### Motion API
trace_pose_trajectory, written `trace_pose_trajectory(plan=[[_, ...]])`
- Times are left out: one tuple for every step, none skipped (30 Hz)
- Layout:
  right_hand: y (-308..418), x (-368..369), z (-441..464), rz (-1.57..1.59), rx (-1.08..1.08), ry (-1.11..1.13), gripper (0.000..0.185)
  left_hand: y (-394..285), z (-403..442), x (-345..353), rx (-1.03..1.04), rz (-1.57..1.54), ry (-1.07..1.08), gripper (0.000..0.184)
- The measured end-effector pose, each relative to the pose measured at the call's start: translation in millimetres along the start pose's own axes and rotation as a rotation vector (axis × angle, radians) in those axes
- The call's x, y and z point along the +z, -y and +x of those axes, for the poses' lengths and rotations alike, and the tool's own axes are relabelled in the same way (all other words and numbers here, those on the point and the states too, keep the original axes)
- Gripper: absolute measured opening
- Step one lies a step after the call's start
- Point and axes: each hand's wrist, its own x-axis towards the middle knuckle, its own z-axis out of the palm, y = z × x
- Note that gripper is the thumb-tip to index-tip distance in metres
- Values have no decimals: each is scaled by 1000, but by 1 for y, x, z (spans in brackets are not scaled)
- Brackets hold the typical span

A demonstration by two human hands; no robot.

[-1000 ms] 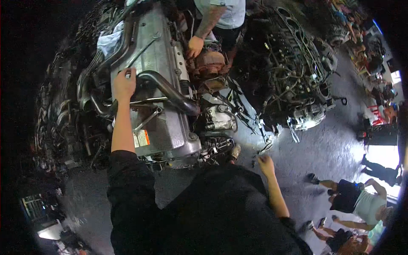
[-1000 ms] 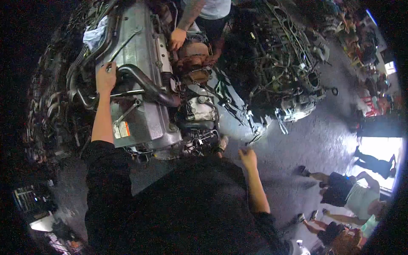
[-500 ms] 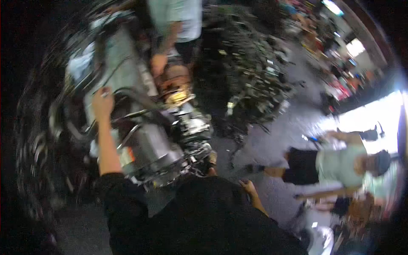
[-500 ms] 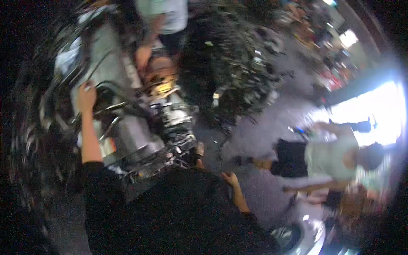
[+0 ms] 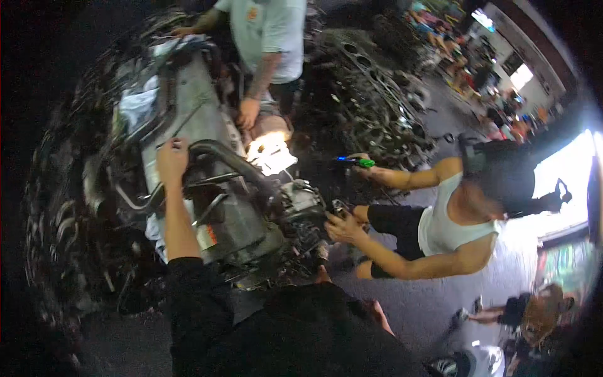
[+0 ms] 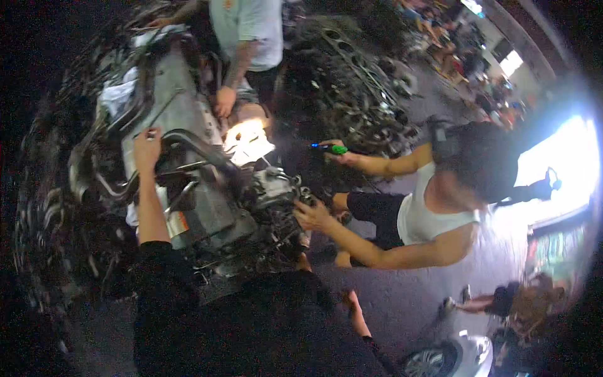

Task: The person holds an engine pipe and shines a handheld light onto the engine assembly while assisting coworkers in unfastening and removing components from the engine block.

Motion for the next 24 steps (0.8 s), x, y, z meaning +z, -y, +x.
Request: trace_pose_trajectory(plan=[[9, 43, -60, 28, -107, 59, 36, -1, 0, -1, 4, 6, -5, 44], [12, 57, -65, -205, -124, -8, 36, -1, 1, -3, 11, 8, -8, 43], [16, 68, -59, -530, -124, -70, 36, -1, 0, -4, 0, 16, -28, 43], [20, 78, -51, -822, -127, -109, 35, -1, 0, -4, 17, 12, -22, 43], [25, 89, -43, -1010, -137, -122, 35, -4, -1, -6, 35, 10, -11, 42], [29, 101, -32, -1137, -142, -121, 35, -5, -1, -8, 33, 16, -17, 42], [35, 113, -24, -1216, -158, -114, 35, -8, -2, -9, 14, 5, -11, 42], [41, 123, -18, -1280, -180, -111, 34, -11, -4, -11, -3, -6, -2, 42], [48, 133, -13, -1322, -199, -110, 34, -14, -6, -13, 1, -8, -18, 43], [51, 140, -5, -1347, -208, -111, 34, -14, -6, -15, 6, 1, -8, 43], [53, 139, 3, -1345, -222, -119, 34, -13, -6, -15, 7, 15, -8, 43], [48, 126, 19, -1337, -201, -120, 34, -15, -6, -15, 9, 29, -6, 43], [41, 100, 49, -1248, -272, -137, 28, -19, -6, -19, -40, 36, 36, 45], [30, 85, 61, -1156, -342, -157, 30, -21, -7, -20, -30, 48, 58, 45], [58, 138, 10, -1213, -528, -139, 30, -21, -7, -19, -34, 32, 59, 46], [45, 109, 38, -1184, -446, -202, 31, -22, -7, -20, -35, 18, 60, 48], [28, 80, 61, -1162, -552, -210, 37, -23, -7, -22, -55, 15, 91, 50], [40, 106, 27, -1190, -461, -249, 38, -21, -7, -19, -36, 29, 112, 50], [63, 141, -6, -1217, -369, -284, 39, -19, -7, -18, -5, 58, 80, 50], [63, 135, -7, -1200, -239, -248, 39, -18, -6, -16, 28, 85, 46, 50], [49, 109, 7, -1210, -260, -287, 39, -18, -6, -17, 13, 22, 75, 51], [28, 85, 20, -1223, -280, -325, 39, -17, -5, -16, 28, 37, 94, 51], [20, 85, 11, -1210, -251, -325, 39, -15, -5, -16, 50, 8, 78, 52], [24, 93, 2, -1175, -191, -343, 39, -15, -7, -15, 70, -21, 60, 53]])
